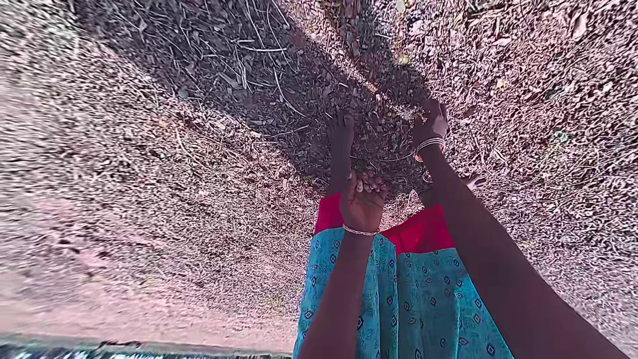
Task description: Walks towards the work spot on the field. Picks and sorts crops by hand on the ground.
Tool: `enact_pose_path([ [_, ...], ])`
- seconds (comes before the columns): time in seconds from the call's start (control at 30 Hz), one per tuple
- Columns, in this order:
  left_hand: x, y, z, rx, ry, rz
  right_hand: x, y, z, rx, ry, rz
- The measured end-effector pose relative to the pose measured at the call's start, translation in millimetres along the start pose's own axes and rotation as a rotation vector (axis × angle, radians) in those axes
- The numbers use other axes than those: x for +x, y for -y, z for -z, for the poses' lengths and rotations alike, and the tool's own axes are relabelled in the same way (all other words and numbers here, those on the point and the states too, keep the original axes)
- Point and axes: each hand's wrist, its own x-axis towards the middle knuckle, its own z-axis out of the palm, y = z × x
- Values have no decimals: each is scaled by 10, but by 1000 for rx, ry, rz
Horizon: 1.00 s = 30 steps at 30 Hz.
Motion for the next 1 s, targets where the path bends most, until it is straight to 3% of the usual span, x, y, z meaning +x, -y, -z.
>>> enact_pose_path([
  [0.27,12,23,32,39,33,-6,390,401,-255,-201,319,245],
  [0.47,3,29,51,59,47,-5,232,152,-456,-540,490,469],
  [0.57,14,14,57,58,59,-7,-15,4,-447,-568,647,355],
  [0.7,15,-20,67,31,65,-16,-285,-266,-426,-583,849,337],
  [0.8,20,-2,96,52,83,-20,-316,-527,-206,-296,638,262],
  [0.9,28,31,127,67,82,-9,-250,-720,-80,-56,185,37],
  [0.97,31,46,143,70,70,-2,-183,-766,-54,-16,-139,-44],
  [1.0,30,49,149,70,63,0,-152,-771,-55,-24,-220,-83],
])
